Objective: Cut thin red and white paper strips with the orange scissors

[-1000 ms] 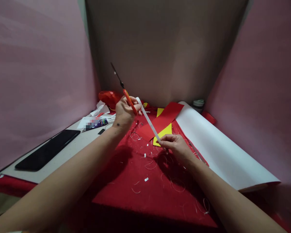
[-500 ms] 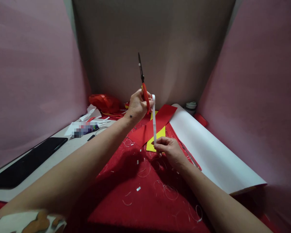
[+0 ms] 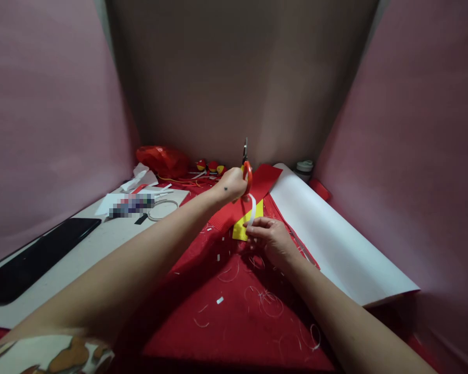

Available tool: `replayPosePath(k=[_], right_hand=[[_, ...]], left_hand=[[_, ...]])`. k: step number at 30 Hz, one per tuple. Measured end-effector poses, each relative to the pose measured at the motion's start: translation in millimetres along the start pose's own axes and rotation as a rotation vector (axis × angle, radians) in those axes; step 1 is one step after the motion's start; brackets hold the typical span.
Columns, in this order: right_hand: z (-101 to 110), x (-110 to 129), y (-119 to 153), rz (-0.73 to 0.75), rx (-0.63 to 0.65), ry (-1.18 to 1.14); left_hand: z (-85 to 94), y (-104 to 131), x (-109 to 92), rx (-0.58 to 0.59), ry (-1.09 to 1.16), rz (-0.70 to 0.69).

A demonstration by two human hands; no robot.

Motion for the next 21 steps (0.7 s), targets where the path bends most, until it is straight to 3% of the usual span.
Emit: replayPosePath(k=[5,9,11,16,21], right_hand=[[-1,2,1,0.008,-0.009,-0.041],[-4,1,3,-0.007,-0.013,-0.069],[-5,2,3,0.005,-0.016,-0.045],[-9,4,2,0.085,0.018,0.070],[-11,-6,1,0.066,0.045,0.072]], left_hand=[[-9.1,50,39,0.131,-0.041,0.147],[-36.1,95,53,0.253,0.261,0.219],[-40.2,108,52,0.188,0.392,0.201],[-51.4,111,47,0.117,0.531,0.075],[-55.4,108,58,0.051,0.570,0.095]])
Point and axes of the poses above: each hand's wrist, its own y-axis away from the middle knuckle, its own z-axis out of the back of the hand, x = y × z, the point moved 10 cm from there along -y, towards the middle knuckle, and after that the axes turned 14 degrees about x, right-handed, at the moved point
